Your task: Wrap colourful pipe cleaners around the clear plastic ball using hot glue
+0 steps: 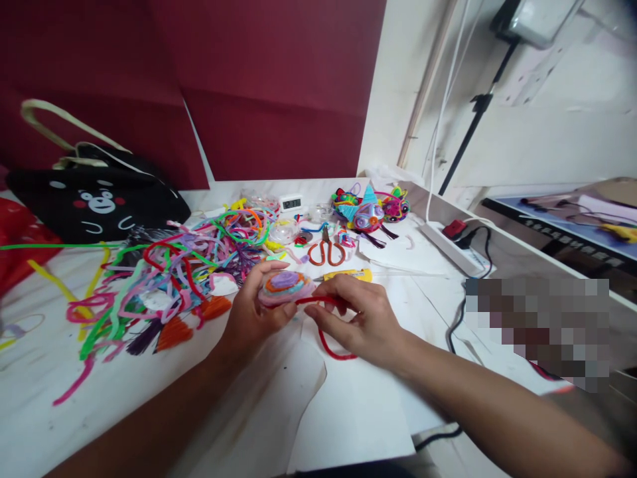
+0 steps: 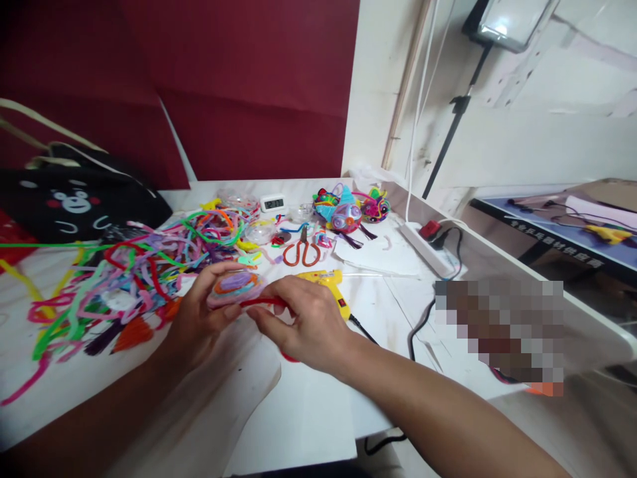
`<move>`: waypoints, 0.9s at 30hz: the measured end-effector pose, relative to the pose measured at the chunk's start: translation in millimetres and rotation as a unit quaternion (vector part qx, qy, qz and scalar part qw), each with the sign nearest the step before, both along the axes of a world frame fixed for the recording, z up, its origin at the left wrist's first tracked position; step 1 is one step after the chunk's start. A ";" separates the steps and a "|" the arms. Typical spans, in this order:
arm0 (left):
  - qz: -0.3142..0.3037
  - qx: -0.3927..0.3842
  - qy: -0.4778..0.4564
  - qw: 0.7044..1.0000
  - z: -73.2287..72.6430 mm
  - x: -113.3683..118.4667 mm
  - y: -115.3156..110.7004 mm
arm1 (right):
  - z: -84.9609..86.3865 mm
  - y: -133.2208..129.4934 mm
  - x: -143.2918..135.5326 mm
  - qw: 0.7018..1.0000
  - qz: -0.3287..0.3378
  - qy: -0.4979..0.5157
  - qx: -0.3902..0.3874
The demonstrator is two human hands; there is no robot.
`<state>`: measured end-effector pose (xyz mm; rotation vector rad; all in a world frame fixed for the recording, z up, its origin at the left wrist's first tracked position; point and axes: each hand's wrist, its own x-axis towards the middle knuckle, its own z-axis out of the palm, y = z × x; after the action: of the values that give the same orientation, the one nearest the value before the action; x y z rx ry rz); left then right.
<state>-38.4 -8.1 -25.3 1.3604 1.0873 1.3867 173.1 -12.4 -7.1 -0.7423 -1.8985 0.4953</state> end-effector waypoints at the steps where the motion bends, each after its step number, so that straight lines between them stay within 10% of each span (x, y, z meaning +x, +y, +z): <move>1: 0.005 0.000 0.004 1.000 0.1 -0.9 0.2 | 2.4 -1.2 1.0 0.999 0.002 0.008 -0.045; 11: -0.006 0.002 0.023 1.000 1.2 -5.8 1.2 | 11.7 7.3 6.8 0.926 0.074 0.091 -0.358; 27: -0.067 -0.010 0.015 0.998 4.5 -7.0 -5.1 | 16.1 10.5 6.9 0.910 0.059 0.091 -0.401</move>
<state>-45.4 -13.1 -20.8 1.4182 1.0074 1.2587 180.0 -2.0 9.0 -1.0531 -1.5365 1.4174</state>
